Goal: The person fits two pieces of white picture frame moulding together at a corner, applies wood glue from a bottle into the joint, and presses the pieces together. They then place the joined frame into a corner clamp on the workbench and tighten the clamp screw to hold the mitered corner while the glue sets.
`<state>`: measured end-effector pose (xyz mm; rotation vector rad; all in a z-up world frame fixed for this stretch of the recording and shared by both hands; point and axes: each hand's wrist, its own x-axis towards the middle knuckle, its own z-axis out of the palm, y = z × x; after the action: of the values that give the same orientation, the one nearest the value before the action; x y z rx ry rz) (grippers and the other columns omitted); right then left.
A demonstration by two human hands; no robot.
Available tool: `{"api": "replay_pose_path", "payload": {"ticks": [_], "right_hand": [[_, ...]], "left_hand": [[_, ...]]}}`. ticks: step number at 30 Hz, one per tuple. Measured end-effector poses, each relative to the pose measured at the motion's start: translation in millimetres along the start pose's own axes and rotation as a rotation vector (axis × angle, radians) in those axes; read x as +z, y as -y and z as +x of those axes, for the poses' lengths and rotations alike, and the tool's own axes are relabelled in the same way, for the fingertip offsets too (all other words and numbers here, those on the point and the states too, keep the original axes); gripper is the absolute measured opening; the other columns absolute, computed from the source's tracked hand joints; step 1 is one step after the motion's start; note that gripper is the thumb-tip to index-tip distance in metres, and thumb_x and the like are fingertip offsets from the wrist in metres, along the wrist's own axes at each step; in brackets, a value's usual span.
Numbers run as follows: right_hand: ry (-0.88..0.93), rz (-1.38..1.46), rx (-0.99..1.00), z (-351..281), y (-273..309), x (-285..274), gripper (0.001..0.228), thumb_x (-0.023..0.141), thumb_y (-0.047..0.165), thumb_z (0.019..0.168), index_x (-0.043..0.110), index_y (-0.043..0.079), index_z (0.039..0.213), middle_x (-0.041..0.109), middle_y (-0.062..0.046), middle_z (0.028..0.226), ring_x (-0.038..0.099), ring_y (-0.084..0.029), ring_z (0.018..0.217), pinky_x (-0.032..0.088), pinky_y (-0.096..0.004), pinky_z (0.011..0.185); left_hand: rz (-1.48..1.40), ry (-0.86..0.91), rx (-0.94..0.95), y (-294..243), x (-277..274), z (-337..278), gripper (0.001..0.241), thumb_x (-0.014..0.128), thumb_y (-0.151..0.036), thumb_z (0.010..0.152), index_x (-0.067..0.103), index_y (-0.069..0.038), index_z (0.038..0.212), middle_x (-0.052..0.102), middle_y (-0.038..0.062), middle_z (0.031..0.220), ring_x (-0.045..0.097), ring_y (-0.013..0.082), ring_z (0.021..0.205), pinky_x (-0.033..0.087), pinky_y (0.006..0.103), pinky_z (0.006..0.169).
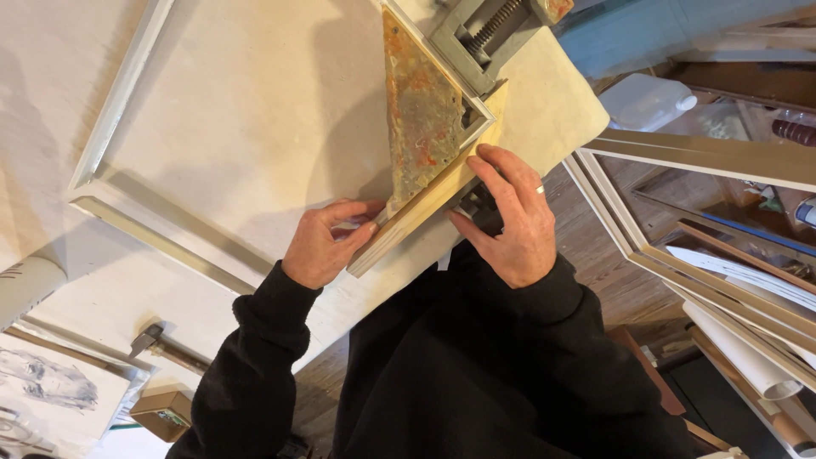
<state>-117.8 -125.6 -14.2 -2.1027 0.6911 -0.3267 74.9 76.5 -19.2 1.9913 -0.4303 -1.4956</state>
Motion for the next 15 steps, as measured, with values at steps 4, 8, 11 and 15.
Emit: {"api": "replay_pose_path", "payload": {"ticks": [4,8,11,15], "right_hand": [[-0.002,0.071,-0.021,2.6,-6.6,-3.4,0.067,0.091,0.014,0.080,0.058,0.003,0.138,0.056,-0.015,0.145,0.057,-0.035,0.134,0.050,-0.043,0.111],[-0.047,0.080,0.067,3.8,-5.1,-1.7,0.054,0.088,0.018,0.090,0.062,0.006,0.135,0.060,-0.015,0.145,0.062,-0.032,0.133,0.053,-0.040,0.111],[-0.065,0.090,0.149,7.0,-2.7,-0.7,0.054,0.087,0.019,0.092,0.062,0.003,0.137,0.061,-0.015,0.145,0.063,-0.031,0.133,0.053,-0.038,0.110],[-0.050,0.097,0.167,6.5,-3.5,1.2,0.060,0.085,0.020,0.093,0.058,0.001,0.143,0.058,-0.017,0.150,0.060,-0.032,0.137,0.051,-0.040,0.113]], "left_hand": [[-0.047,-0.001,-0.040,-0.1,0.9,0.0,0.034,0.068,-0.013,0.093,0.072,-0.006,0.126,0.075,0.006,0.114,0.073,0.0156,0.101,0.061,0.0324,0.086],[0.008,-0.005,-0.041,0.3,0.8,-0.4,0.034,0.069,-0.015,0.093,0.072,-0.008,0.126,0.075,0.006,0.113,0.073,0.0158,0.100,0.061,0.0324,0.087],[0.007,0.000,-0.042,-3.5,-0.5,-0.7,0.034,0.069,-0.015,0.093,0.072,-0.008,0.127,0.075,0.005,0.114,0.073,0.0156,0.101,0.061,0.0326,0.088],[-0.009,0.010,-0.039,-4.0,-0.4,-0.7,0.035,0.069,-0.016,0.093,0.073,-0.009,0.127,0.075,0.004,0.112,0.073,0.0156,0.101,0.061,0.0328,0.089]]}}
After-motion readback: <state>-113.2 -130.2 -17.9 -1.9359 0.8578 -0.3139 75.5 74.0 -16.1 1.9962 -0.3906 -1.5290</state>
